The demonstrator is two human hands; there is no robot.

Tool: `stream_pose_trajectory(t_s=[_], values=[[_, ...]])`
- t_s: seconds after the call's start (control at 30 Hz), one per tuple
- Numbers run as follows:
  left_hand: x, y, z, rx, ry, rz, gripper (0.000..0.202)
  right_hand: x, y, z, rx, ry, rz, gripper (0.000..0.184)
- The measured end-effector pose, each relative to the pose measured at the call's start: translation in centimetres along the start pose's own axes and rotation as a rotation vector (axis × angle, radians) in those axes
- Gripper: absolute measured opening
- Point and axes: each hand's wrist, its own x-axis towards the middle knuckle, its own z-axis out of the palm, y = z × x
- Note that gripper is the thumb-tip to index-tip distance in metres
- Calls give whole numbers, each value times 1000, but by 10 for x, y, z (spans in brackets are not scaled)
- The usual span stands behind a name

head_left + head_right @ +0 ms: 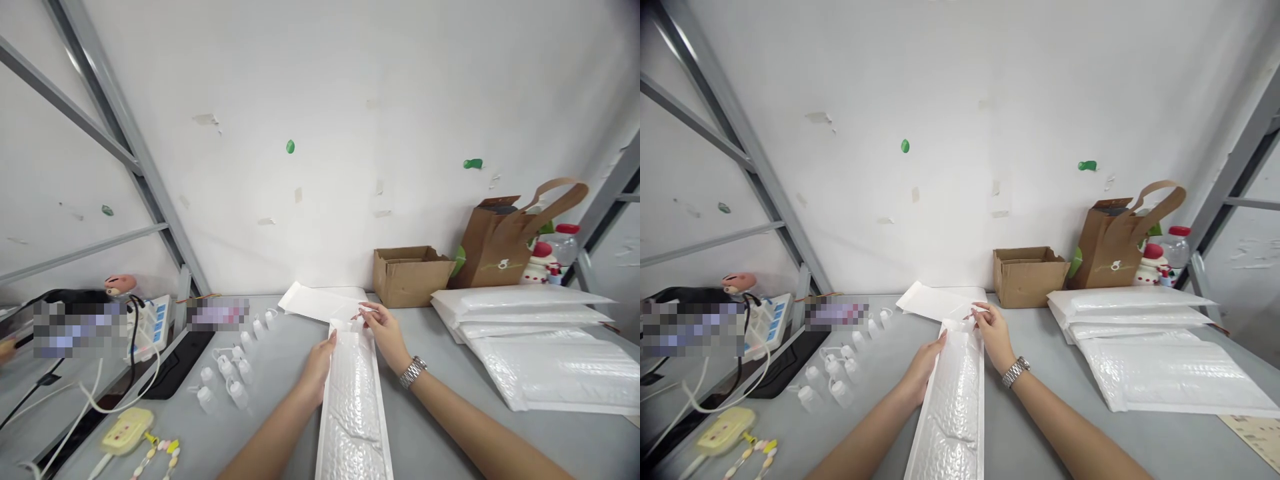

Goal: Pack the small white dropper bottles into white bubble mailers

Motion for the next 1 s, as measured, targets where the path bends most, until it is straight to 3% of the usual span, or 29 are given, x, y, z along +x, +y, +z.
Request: stream_pose_trajectory(t_s=[0.5, 1.0], values=[[3, -1, -3, -13, 34, 55, 40, -12, -6, 9, -65, -175, 48, 31], [-2, 4, 0, -20, 31, 41, 46, -12, -3, 9, -256, -180, -2, 51]])
